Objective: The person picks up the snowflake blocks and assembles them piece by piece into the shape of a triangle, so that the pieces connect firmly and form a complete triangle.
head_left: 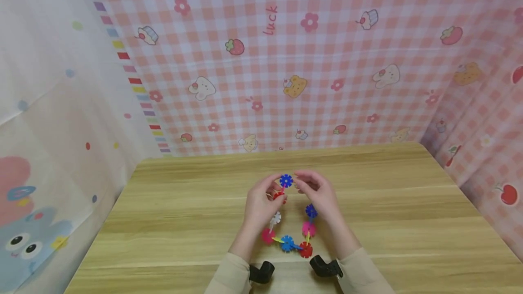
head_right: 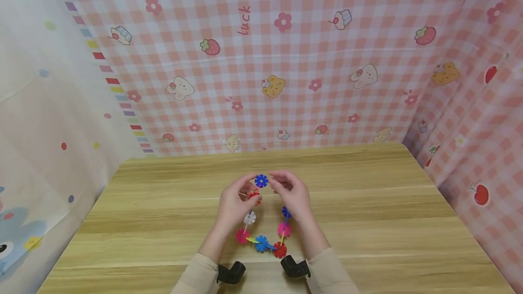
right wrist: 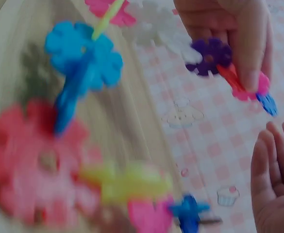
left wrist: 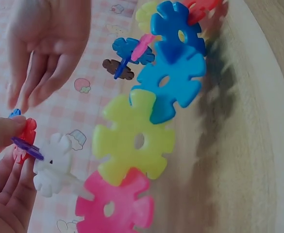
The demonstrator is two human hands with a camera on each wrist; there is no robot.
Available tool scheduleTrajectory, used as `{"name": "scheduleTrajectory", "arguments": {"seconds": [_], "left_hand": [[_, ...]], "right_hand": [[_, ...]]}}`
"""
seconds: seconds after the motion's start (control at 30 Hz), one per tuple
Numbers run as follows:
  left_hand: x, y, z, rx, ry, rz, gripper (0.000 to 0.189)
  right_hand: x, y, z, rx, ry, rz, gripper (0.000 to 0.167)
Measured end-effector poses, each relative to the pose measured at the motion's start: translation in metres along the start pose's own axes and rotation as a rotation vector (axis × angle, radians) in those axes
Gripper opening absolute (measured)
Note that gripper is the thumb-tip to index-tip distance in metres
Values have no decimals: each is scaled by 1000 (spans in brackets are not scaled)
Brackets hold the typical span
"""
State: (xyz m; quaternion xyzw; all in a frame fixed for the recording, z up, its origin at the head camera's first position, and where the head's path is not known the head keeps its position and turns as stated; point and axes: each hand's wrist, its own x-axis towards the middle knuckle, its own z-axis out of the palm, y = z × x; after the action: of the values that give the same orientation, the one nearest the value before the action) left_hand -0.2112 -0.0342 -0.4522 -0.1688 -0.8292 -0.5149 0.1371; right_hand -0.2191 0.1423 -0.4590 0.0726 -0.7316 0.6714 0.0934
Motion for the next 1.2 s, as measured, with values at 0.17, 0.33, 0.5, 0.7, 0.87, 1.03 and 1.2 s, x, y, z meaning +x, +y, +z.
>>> {"name": "scheduleTrajectory", "arguments": {"seconds": [0.17,0.33,0.5,0.7,0.87,1.03,1.2], "left_hand": [[-1,-3,-3,-7,34,-19,50],[-1,-6,-4,-15,50,-39,50],[-1,-6,-5,-12,55,-45,50],[-1,-6,-5,-30,59,-58,48],[-2,-6,-6,-37,62,-94,48],[-2,-6,-5,-42,58,-106,48],[-3,-5,-4,-55,49,-111,48]], "right_hand": [[-9,5,-19,-117,7,46,29],[-18,14,-36,-197,-30,103,31],[-22,22,-44,-192,-76,174,35],[-27,23,-44,-177,-211,251,41],[-29,23,-40,-152,-293,298,48],[-29,24,-37,-39,-331,336,55],[-28,25,-35,4,-334,310,58]]}}
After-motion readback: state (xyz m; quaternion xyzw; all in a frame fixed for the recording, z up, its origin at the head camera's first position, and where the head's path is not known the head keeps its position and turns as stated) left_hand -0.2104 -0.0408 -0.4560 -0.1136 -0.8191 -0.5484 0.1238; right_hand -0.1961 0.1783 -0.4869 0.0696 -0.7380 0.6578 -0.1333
